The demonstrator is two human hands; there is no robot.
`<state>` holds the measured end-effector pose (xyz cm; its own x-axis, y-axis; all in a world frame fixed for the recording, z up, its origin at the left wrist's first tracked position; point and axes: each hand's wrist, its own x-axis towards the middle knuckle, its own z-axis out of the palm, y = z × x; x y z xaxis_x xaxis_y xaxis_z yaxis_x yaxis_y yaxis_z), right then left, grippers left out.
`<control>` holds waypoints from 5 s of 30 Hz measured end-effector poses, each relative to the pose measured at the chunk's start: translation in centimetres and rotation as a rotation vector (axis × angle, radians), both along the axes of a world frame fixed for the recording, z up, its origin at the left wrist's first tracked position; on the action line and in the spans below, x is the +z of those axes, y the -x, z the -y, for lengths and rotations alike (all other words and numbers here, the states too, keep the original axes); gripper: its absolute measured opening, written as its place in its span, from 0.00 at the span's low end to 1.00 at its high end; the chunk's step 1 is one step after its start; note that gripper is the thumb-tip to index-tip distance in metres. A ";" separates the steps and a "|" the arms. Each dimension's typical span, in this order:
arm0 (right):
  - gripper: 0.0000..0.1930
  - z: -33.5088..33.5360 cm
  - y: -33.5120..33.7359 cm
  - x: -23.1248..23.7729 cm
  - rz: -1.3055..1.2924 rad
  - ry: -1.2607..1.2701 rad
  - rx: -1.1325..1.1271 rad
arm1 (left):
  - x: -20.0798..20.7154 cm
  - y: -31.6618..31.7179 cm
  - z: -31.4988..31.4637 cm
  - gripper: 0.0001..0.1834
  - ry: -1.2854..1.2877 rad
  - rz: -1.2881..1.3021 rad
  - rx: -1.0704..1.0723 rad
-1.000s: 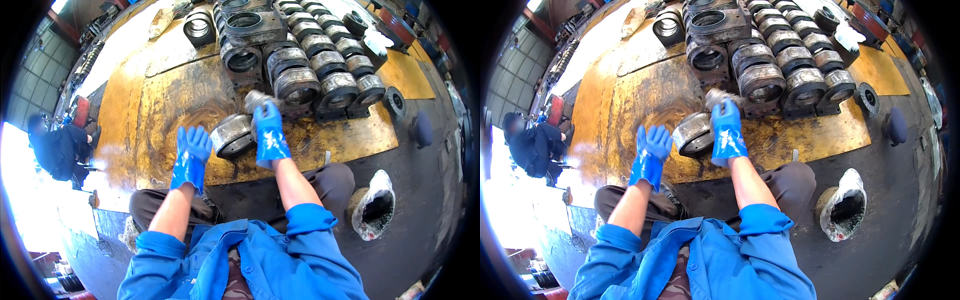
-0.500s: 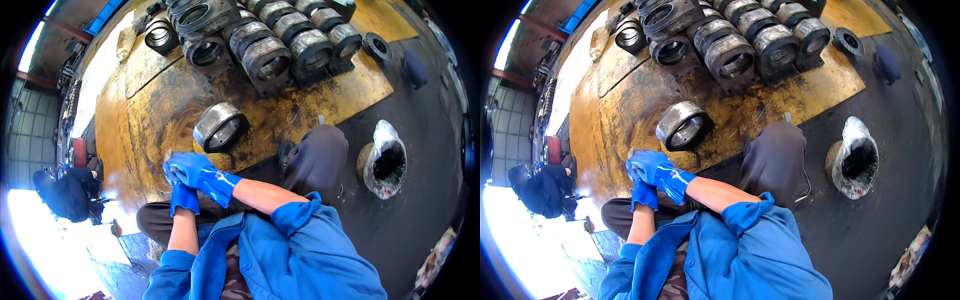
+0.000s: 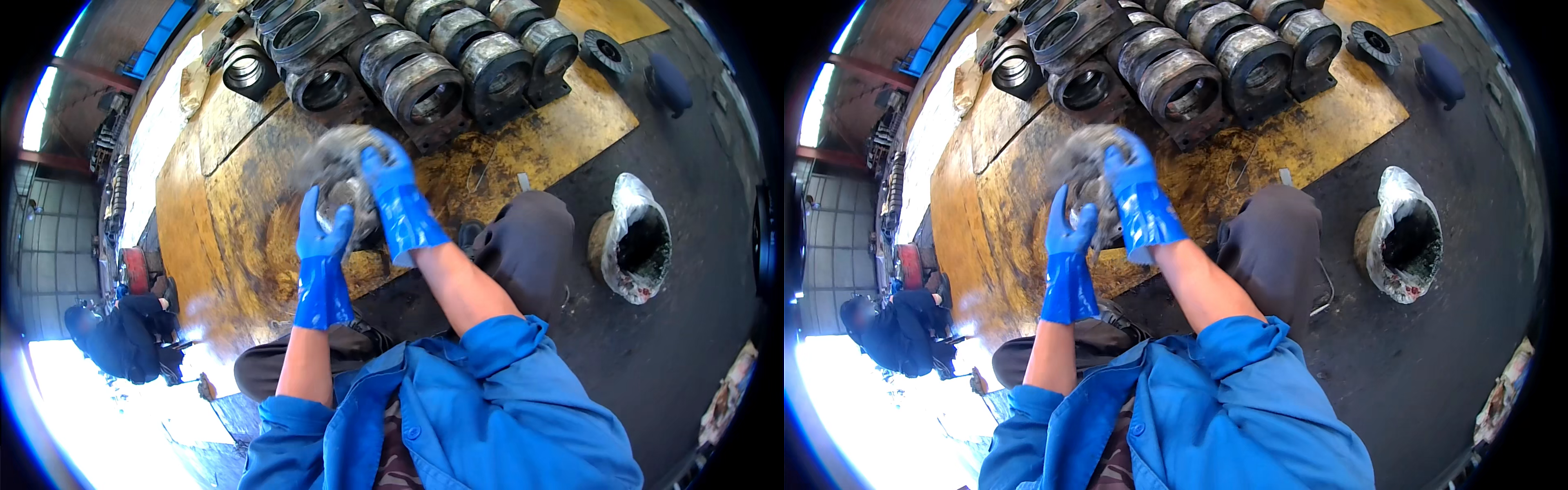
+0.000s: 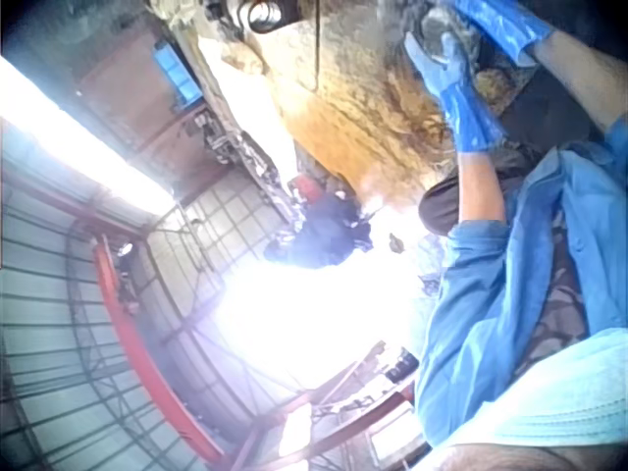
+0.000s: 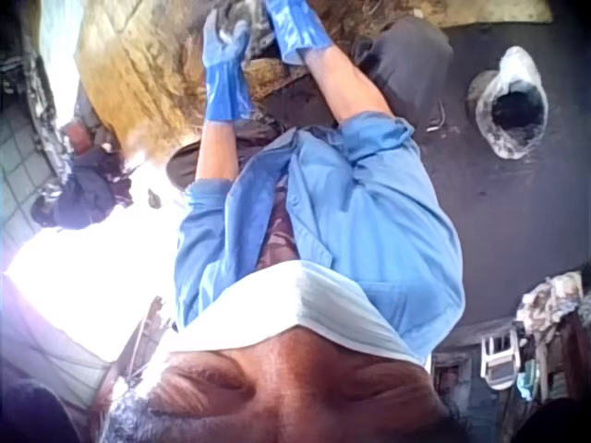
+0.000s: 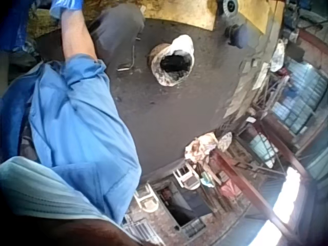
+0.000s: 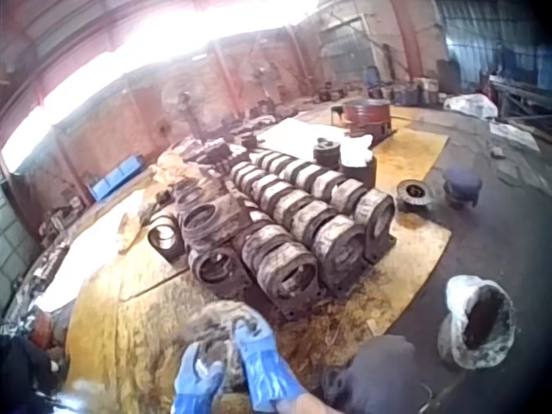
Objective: The person cleans various metal parts and components on a workshop floor using a wire brush and a cloth.
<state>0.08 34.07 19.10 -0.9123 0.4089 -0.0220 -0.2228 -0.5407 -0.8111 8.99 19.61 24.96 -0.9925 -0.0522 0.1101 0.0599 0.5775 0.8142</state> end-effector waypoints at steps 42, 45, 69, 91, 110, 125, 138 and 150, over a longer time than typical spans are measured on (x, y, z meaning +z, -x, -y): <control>0.15 14.0 -6.2 -13.6 0.021 -1.570 0.306 | -11.2 31.4 19.3 0.41 -0.026 0.500 -0.314; 0.13 7.3 0.4 -8.5 -0.054 -1.296 0.266 | -9.4 30.5 19.5 0.40 -0.028 0.531 -0.285; 0.09 21.5 -9.8 -28.9 0.368 1.376 0.515 | -10.1 30.2 19.3 0.34 0.054 0.479 -0.291; 0.09 15.1 -3.7 -7.8 0.792 1.148 0.604 | -5.6 16.6 10.1 0.51 0.435 0.028 -0.233; 0.24 14.2 -0.9 -13.7 0.175 -1.598 0.527 | -5.6 12.3 7.5 0.52 0.490 -0.213 -0.207; 0.23 6.3 -3.3 -10.5 0.062 -0.112 0.585 | -6.0 6.1 4.5 0.47 0.482 -0.304 -0.121; 0.23 8.4 -6.1 -21.8 0.233 -0.846 0.915 | -6.5 3.5 4.6 0.40 0.233 -0.300 -0.044; 0.26 1.4 -6.9 -16.4 0.029 0.315 0.864 | -3.6 3.1 4.2 0.37 0.266 -0.223 -0.101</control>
<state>6.96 32.68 2.72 -0.8952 -0.4435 -0.0442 0.3796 -0.7067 -0.5970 5.87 15.42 21.35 -0.9412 0.1041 0.3213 0.2866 0.7494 0.5969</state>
